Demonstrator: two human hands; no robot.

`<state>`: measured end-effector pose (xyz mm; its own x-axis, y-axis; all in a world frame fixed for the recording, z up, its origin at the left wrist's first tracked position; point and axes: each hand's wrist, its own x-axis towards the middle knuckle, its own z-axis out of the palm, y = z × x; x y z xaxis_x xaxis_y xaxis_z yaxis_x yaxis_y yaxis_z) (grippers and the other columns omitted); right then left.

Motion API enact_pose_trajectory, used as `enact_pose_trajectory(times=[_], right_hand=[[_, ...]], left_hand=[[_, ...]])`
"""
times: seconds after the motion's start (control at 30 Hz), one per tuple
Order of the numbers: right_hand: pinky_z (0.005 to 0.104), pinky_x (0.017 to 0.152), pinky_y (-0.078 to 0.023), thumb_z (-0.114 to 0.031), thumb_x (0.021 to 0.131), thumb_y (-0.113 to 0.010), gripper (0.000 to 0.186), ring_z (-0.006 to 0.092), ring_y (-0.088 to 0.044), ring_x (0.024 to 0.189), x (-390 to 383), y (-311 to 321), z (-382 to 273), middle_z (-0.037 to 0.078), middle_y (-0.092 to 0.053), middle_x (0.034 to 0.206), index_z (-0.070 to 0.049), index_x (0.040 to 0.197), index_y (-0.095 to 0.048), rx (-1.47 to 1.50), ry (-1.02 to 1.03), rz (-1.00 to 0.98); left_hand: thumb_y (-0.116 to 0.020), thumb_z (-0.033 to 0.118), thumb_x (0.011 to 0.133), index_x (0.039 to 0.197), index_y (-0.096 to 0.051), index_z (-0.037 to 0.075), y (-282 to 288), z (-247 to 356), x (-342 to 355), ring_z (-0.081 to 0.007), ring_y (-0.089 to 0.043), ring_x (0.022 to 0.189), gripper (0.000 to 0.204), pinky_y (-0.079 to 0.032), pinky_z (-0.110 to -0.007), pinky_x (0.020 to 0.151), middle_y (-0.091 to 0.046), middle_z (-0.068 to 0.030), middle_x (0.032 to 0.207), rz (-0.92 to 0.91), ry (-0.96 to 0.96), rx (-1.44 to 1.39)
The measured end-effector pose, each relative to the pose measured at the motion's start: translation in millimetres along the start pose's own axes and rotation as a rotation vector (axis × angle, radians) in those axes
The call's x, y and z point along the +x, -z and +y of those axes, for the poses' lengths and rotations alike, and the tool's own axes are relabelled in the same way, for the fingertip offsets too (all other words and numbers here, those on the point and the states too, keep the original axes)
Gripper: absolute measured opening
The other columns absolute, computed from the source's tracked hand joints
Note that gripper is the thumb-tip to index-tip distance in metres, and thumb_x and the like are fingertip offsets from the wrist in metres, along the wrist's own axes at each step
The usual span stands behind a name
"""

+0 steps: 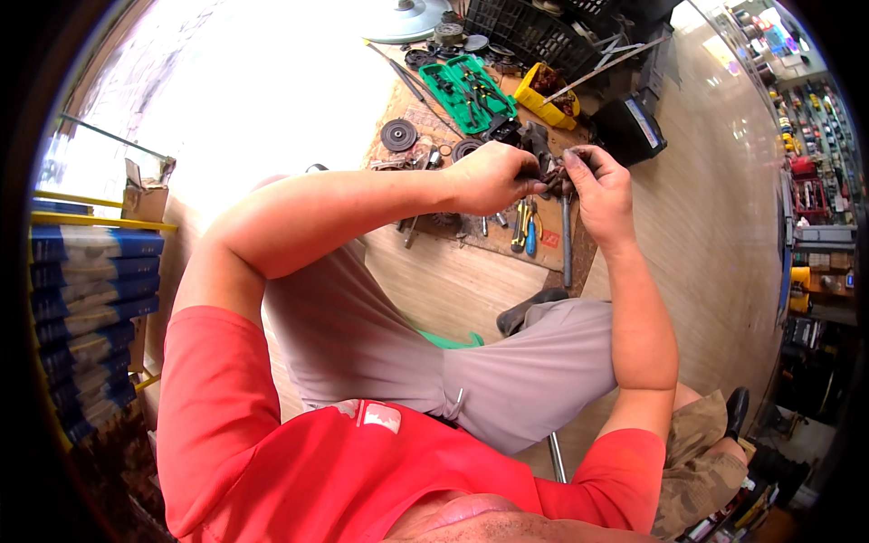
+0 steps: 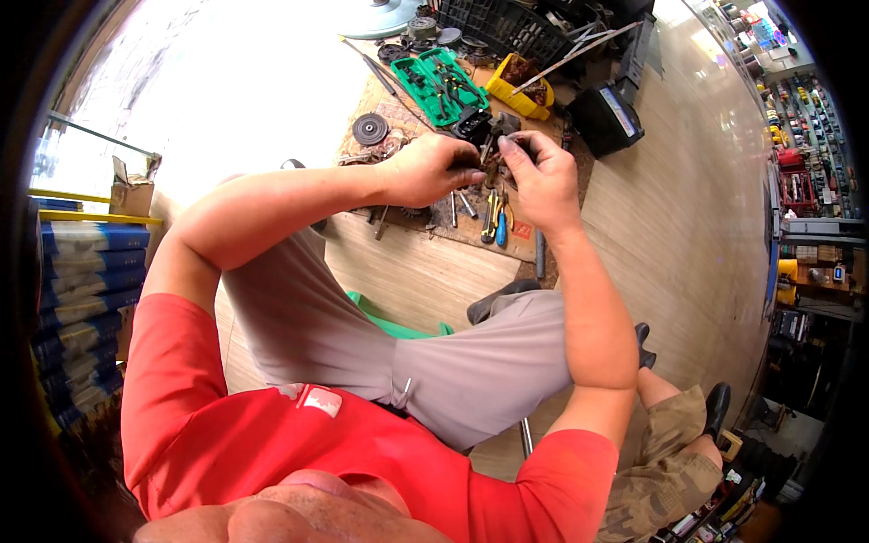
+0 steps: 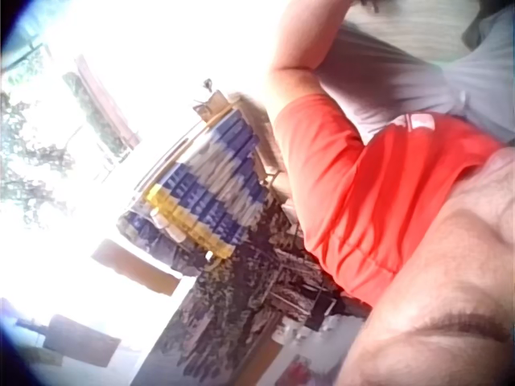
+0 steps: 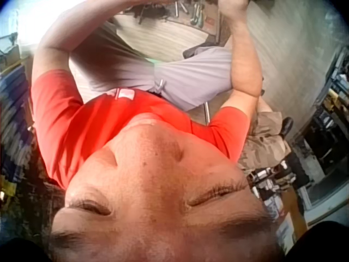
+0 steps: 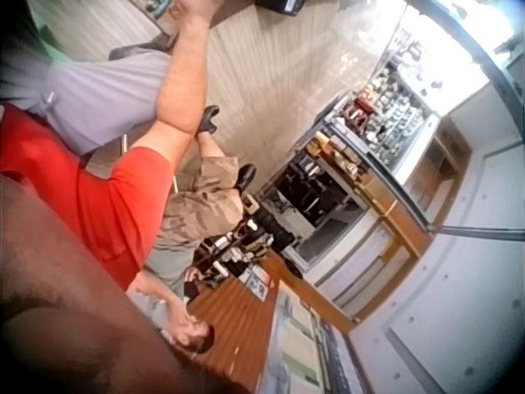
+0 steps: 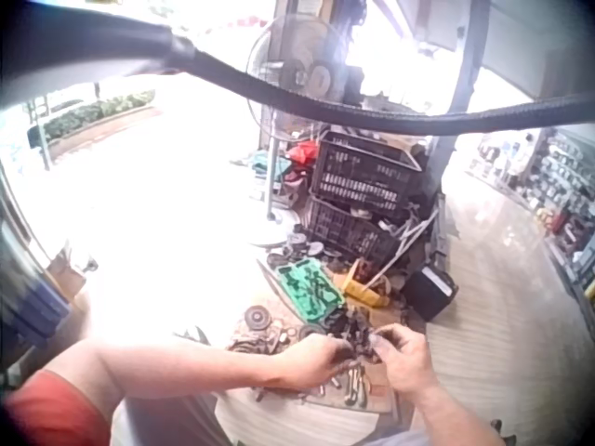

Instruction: The person disassembles an alternator using pliers to pull on wires and internal components. They handle the rotor and stator, inspecting the parts while seated on a stool.

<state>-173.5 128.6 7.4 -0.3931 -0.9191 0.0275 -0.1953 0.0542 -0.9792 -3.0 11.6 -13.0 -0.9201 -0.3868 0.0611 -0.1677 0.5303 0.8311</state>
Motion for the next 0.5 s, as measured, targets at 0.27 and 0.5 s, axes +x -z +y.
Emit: enact_pose_trajectory(times=[0.27, 0.5], right_hand=[[0.0210, 0.057, -0.040, -0.019, 0.097, -0.069, 0.018, 0.0021, -0.049, 0.066, 0.9, 3.3, -0.1, -0.005, -0.061, 0.074, -0.001, 0.093, -0.069, -0.146, 0.043, 0.009], [0.0217, 0.061, -0.045, -0.016, 0.097, -0.068, 0.014, 0.0029, -0.054, 0.068, -1.3, 3.6, -7.4, -0.003, -0.065, 0.076, -0.002, 0.095, -0.069, -0.116, 0.019, -0.016]], left_hand=[[-0.069, 0.025, 0.092, 0.098, -0.070, 0.002, -0.1, -0.2, -0.7, -0.0415, -0.066, 0.086, 0.024, -0.052, -0.045, 0.075, -0.068, -0.0230, 0.087, 0.019, -0.064, -0.018], [-0.068, 0.023, 0.092, 0.100, -0.069, 0.002, 1.8, 0.4, -0.9, -0.0395, -0.066, 0.085, 0.022, -0.051, -0.045, 0.074, -0.068, -0.0214, 0.087, 0.009, -0.088, -0.008]])
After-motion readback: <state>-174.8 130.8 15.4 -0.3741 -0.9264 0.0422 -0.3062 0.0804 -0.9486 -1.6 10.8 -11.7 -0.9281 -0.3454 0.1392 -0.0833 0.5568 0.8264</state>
